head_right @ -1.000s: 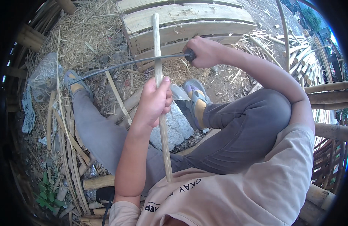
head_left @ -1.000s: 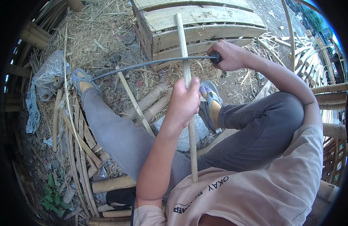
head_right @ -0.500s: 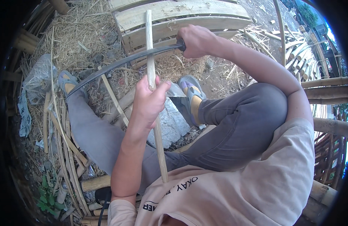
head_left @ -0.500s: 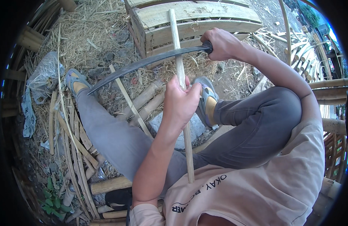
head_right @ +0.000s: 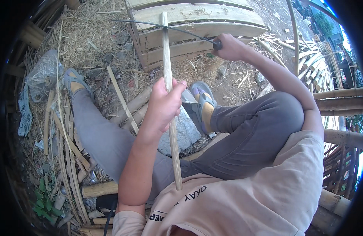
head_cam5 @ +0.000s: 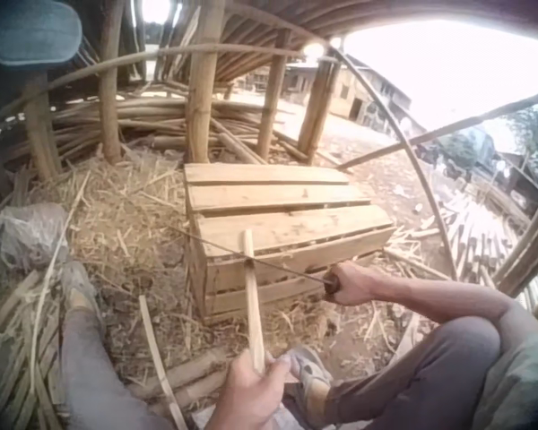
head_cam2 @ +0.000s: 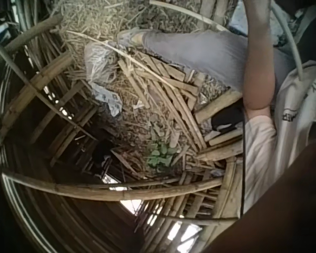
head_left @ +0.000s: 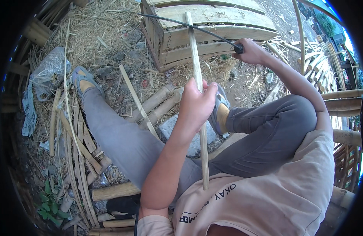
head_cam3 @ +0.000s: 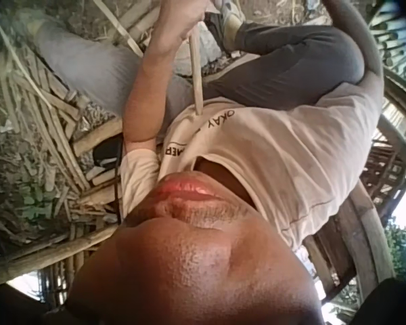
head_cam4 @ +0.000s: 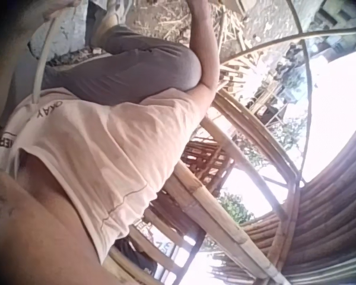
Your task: The person scrapes a wooden stick with a knife.
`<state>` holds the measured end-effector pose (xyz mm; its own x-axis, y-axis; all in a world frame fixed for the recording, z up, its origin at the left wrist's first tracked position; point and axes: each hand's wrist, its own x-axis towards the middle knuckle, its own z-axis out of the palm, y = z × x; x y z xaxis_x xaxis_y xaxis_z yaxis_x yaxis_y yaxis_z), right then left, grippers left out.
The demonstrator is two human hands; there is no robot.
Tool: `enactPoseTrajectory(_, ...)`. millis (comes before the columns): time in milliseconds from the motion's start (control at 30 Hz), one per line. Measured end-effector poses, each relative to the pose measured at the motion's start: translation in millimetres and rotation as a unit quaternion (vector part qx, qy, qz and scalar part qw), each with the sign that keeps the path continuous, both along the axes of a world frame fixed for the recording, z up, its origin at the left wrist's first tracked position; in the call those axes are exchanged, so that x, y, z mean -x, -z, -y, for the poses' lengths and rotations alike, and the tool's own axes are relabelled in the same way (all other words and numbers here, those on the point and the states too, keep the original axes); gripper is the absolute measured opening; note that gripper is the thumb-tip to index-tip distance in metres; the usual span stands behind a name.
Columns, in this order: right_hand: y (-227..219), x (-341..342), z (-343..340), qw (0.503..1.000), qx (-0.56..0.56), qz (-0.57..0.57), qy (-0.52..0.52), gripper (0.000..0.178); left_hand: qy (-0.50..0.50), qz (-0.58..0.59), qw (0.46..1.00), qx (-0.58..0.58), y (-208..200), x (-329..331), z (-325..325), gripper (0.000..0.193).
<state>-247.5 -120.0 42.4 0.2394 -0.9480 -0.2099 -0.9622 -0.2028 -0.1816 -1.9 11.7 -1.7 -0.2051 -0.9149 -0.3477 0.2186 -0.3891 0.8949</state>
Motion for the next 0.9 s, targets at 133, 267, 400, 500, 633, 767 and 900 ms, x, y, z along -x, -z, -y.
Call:
enactPoseTrajectory(133, -6.4, -16.4, -3.7, 0.999, -0.002, 0.024, -0.031, 0.029, -0.02, -0.031, 0.999, -0.009, -1.3, -1.1, 0.4, 0.018)
enactPoseTrajectory(267, -10.6, -29.6, -10.6, 0.991, 0.017, 0.057, -0.121, 0.026, -0.007, -0.004, 1.0, -0.012, 0.1, -6.4, 4.6, 0.022)
enactPoseTrajectory(400, -13.5, -44.0, -13.6, 0.98, 0.034, 0.05, -0.191, 0.03, -0.015, 0.018, 1.0, -0.008, 0.3, -4.1, 6.1, 0.029)
enactPoseTrajectory(500, -21.3, -66.6, -18.6, 0.976, 0.029, 0.008, -0.216, 0.03, 0.016, 0.094, 0.995, 0.023, 2.4, -2.6, 6.3, 0.03)
enactPoseTrajectory(633, -22.4, -75.2, -17.4, 0.975, -0.016, 0.031, -0.218, 0.03, 0.011, 0.076, 0.997, 0.022, 8.4, 2.0, 7.6, 0.028)
enactPoseTrajectory(767, -27.7, -78.2, -16.1, 0.978, -0.026, 0.002, -0.209, 0.027, 0.043, -0.143, 0.985, -0.083, -8.7, -4.4, 10.2, 0.022)
enactPoseTrajectory(900, -28.1, -73.6, -14.4, 0.976, 0.025, -0.027, -0.214, 0.022, 0.087, -0.233, 0.963, -0.102, -8.3, -11.9, 12.7, 0.026)
